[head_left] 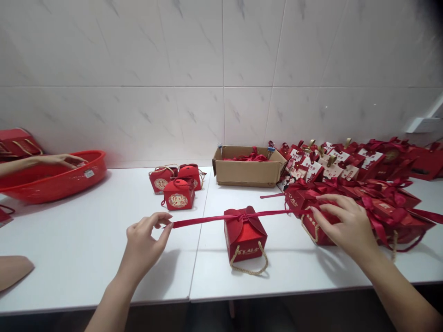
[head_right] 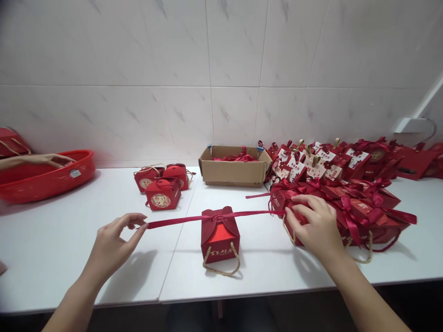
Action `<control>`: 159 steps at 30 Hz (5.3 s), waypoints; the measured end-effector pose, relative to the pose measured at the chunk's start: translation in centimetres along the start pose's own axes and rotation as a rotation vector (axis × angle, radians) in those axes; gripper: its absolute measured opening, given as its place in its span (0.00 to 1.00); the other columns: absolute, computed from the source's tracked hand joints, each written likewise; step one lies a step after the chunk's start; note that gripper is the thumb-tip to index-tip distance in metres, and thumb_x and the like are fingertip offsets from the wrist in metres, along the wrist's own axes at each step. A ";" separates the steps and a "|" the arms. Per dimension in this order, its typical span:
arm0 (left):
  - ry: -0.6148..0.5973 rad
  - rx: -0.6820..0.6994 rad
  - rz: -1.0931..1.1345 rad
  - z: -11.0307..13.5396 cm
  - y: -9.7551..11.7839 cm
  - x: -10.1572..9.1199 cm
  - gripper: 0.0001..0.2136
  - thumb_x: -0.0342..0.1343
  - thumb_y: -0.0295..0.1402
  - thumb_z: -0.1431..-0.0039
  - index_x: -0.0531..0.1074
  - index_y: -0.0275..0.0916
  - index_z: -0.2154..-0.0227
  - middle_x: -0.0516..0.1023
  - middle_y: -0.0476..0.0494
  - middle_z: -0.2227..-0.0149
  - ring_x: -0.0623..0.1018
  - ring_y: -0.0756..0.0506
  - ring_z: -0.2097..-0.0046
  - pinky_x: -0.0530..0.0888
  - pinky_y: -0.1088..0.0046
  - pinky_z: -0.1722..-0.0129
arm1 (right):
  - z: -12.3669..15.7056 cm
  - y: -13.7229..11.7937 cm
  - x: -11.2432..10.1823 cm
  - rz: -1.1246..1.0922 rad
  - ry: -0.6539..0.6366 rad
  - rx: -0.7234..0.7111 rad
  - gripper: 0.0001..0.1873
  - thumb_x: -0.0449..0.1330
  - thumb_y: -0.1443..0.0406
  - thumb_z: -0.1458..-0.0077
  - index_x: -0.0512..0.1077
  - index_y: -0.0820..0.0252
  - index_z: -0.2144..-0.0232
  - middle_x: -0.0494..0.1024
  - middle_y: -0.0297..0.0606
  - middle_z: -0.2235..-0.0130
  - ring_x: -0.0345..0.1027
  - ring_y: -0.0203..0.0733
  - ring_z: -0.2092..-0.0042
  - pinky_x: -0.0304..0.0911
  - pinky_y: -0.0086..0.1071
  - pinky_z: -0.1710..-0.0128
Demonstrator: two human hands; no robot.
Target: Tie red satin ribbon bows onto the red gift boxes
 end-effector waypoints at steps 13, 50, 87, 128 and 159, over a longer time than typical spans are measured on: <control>-0.178 -0.139 -0.144 0.5 -3.4 2.5 0.09 0.47 0.38 0.46 0.68 0.45 0.64 0.80 0.46 0.64 0.73 0.39 0.57 0.57 0.58 0.55 | 1.6 1.8 -0.8 0.062 0.065 0.088 0.11 0.56 0.62 0.48 0.66 0.58 0.80 0.76 0.39 0.66 0.70 0.45 0.62 0.60 0.38 0.63; -0.511 0.230 0.166 -8.6 10.6 7.4 0.10 0.52 0.37 0.48 0.71 0.42 0.64 0.71 0.43 0.57 0.70 0.42 0.53 0.69 0.66 0.58 | -10.4 -10.8 8.5 -0.294 -0.862 0.026 0.11 0.56 0.57 0.48 0.74 0.56 0.71 0.77 0.37 0.68 0.67 0.39 0.72 0.53 0.29 0.76; -0.997 0.261 -0.073 -8.9 12.3 10.6 0.20 0.57 0.38 0.56 0.65 0.44 0.57 0.72 0.44 0.60 0.73 0.44 0.64 0.65 0.74 0.76 | -9.2 -10.5 15.9 -1.408 -1.299 0.260 0.07 0.61 0.64 0.51 0.72 0.64 0.69 0.76 0.35 0.73 0.69 0.33 0.70 0.61 0.27 0.70; -0.776 0.381 0.043 -9.6 13.2 7.5 0.17 0.51 0.47 0.49 0.67 0.42 0.61 0.74 0.44 0.62 0.73 0.45 0.67 0.63 0.74 0.76 | -4.4 -11.6 16.3 -1.364 -0.685 0.650 0.15 0.63 0.54 0.54 0.74 0.62 0.73 0.76 0.37 0.72 0.67 0.37 0.71 0.60 0.31 0.70; -0.520 -0.216 0.618 -5.9 6.0 12.5 0.22 0.50 0.54 0.50 0.59 0.38 0.80 0.64 0.51 0.80 0.65 0.51 0.77 0.60 0.76 0.77 | -4.2 -12.3 16.7 -1.444 -0.557 0.469 0.10 0.60 0.59 0.50 0.71 0.60 0.72 0.78 0.38 0.69 0.71 0.39 0.67 0.63 0.32 0.64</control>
Point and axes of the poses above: each hand's wrist, its own z-axis away from the middle knuckle, its own x-axis out of the palm, y = z × x, the point moved 8 cm from there along -z, towards the middle knuckle
